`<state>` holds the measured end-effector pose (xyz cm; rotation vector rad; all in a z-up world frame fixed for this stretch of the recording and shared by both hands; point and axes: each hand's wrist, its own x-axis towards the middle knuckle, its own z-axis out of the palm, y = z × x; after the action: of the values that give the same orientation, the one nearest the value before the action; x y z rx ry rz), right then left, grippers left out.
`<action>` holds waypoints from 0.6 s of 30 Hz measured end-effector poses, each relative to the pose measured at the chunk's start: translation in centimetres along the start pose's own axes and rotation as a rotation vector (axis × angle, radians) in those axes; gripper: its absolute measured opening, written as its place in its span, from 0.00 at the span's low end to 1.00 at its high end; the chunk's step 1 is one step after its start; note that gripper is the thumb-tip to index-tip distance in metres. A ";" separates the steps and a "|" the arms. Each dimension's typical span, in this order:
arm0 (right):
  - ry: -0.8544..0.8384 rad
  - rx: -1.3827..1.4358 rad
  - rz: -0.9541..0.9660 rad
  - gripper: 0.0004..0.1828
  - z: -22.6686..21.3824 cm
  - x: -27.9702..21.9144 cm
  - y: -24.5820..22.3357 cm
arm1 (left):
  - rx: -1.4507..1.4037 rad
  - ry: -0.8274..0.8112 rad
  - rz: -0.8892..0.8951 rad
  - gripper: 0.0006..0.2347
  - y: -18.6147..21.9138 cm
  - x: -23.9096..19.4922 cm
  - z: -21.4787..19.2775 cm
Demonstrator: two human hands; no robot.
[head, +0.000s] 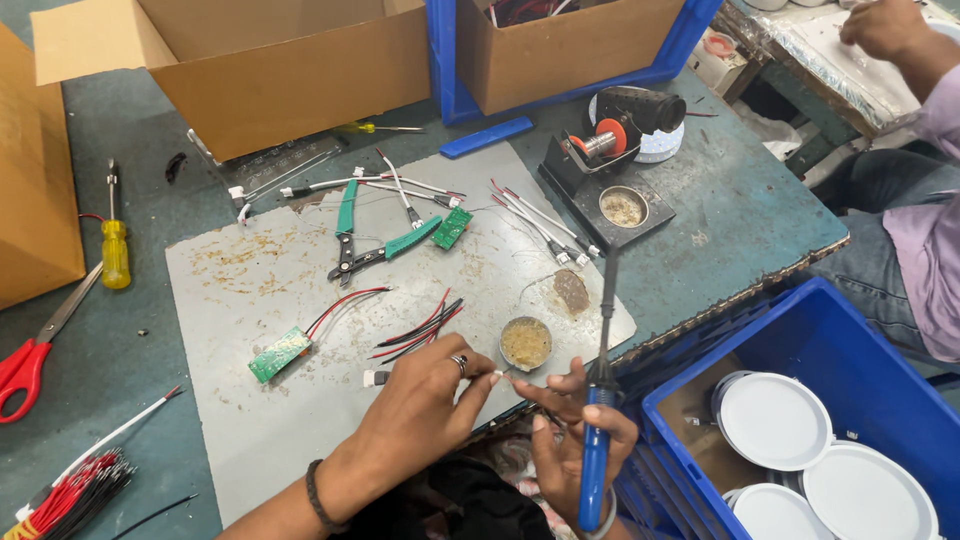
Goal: The person solders wires to small green circuit boards using a soldering iron and solder wire. They repeatedly pick up boards, apply solder to connection points, and place finished units aside. The workspace contains bundles of wires, tools, and cardboard boxes.
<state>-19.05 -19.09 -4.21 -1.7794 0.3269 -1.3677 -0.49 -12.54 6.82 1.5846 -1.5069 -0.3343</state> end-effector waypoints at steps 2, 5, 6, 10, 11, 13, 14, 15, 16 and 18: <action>0.005 0.039 0.026 0.38 0.2 -0.3 0.0 | 0.001 0.011 0.002 0.04 -0.2 0.3 0.2; 0.044 0.023 0.017 0.38 -0.2 0.2 0.5 | 0.023 0.002 0.069 0.04 -0.8 1.5 0.4; 0.062 0.017 0.013 0.37 -0.5 0.4 0.7 | 0.035 -0.005 0.101 0.03 -1.1 2.1 0.3; 0.130 -0.070 0.014 0.37 -2.2 0.9 1.3 | 0.177 -0.236 0.078 0.03 -2.7 5.3 0.4; 0.146 -0.107 0.018 0.37 -2.5 0.9 1.4 | 0.233 -0.291 0.111 0.03 -3.2 6.2 0.6; 0.160 -0.108 0.038 0.36 -2.8 0.7 1.6 | 0.328 -0.381 0.164 0.03 -3.9 7.9 1.1; 0.167 -0.108 0.048 0.36 -2.9 0.6 1.7 | 0.365 -0.416 0.182 0.03 -4.1 8.7 1.6; 0.177 -0.095 0.053 0.36 -2.9 0.4 1.8 | 0.402 -0.452 0.200 0.02 -4.3 9.4 2.0; 0.187 -0.081 0.057 0.36 -2.9 0.3 2.0 | 0.413 -0.466 0.224 0.02 -4.4 10.1 2.4; 0.207 -0.066 0.071 0.36 -2.9 0.1 2.2 | 0.436 -0.493 0.273 0.02 -4.6 11.3 3.0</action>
<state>-20.96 -21.82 -5.69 -1.6653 0.5473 -1.5079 2.86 -24.64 5.98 1.6672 -2.2730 -0.2617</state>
